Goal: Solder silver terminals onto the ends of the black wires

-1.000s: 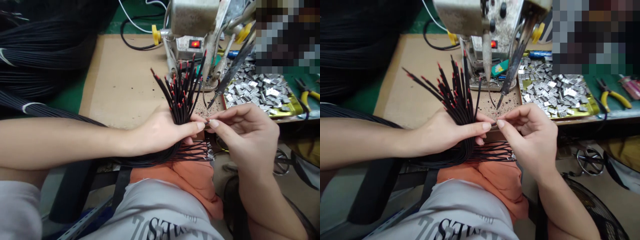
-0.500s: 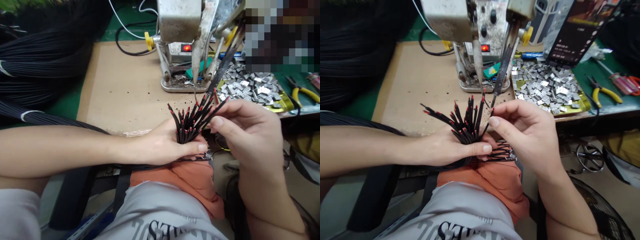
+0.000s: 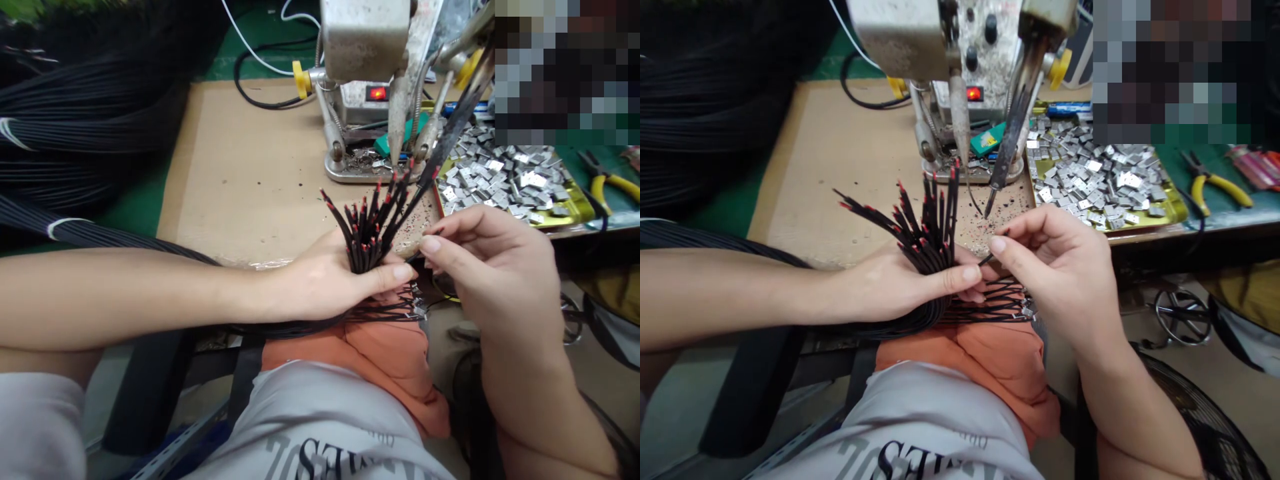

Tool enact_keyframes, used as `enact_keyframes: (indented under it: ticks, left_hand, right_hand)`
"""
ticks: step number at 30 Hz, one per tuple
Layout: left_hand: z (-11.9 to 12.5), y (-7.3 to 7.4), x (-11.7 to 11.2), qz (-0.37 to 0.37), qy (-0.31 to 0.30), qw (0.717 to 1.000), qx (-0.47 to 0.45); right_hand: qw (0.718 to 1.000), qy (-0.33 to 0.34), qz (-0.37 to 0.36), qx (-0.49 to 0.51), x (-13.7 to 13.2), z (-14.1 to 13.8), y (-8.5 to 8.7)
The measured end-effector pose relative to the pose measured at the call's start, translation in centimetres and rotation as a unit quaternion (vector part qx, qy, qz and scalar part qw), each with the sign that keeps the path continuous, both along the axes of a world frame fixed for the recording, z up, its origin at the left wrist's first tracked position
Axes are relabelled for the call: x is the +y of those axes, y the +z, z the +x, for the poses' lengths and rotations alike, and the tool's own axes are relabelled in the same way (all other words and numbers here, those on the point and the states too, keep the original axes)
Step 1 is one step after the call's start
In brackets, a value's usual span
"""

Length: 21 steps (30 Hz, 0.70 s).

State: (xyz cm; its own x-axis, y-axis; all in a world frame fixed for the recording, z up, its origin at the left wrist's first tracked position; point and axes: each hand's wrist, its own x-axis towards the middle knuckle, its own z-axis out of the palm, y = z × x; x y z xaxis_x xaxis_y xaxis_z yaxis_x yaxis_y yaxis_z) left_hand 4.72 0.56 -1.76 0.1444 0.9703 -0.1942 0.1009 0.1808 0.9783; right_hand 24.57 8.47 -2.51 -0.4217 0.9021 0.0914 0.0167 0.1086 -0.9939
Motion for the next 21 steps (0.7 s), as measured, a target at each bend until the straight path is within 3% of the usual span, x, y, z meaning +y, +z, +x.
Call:
enact_keyframes:
  ticks: [3, 6, 9, 11, 13, 15, 17, 18, 19, 21]
  left_hand:
    - [-0.2, 0.3, -0.1, -0.004, 0.003, 1.000, 0.020]
    - [-0.3, 0.8, -0.1, 0.006, 0.044, 0.998, 0.040]
    - [-0.4, 0.7, -0.1, -0.016, 0.075, 0.996, -0.043]
    - [-0.5, 0.4, -0.1, -0.019, 0.084, 0.991, -0.107]
    - [-0.5, 0.0, -0.1, -0.008, 0.086, 0.988, -0.131]
    - [-0.6, -0.2, -0.1, -0.010, 0.082, 0.986, -0.142]
    - [-0.6, -0.2, -0.1, -0.032, 0.063, 0.984, -0.165]
    - [-0.6, -0.2, 0.0, -0.044, 0.049, 0.983, -0.173]
    - [-0.6, 0.0, 0.0, -0.054, 0.035, 0.983, -0.171]
    - [-0.5, 0.2, 0.1, -0.061, 0.008, 0.988, -0.142]
  right_hand:
    - [1.000, 0.008, -0.018, -0.012, 0.6, 0.9, 0.5]
    - [1.000, 0.000, -0.019, 0.000, 1.0, 2.0, 1.5]
    - [0.999, 0.025, -0.019, 0.025, 1.5, 2.7, 2.3]
    - [0.993, 0.105, -0.030, 0.047, 2.0, 3.1, 2.5]
    - [0.970, 0.237, -0.039, 0.023, 2.7, 3.6, 2.5]
    - [0.921, 0.381, -0.013, -0.088, 3.5, 4.0, 2.5]
    - [0.862, 0.462, 0.039, -0.207, 4.0, 4.3, 2.5]
    - [0.848, 0.467, 0.064, -0.242, 4.1, 4.3, 2.4]
    - [0.853, 0.445, 0.081, -0.261, 4.1, 4.3, 2.3]
    - [0.901, 0.344, 0.078, -0.253, 3.6, 3.8, 1.9]
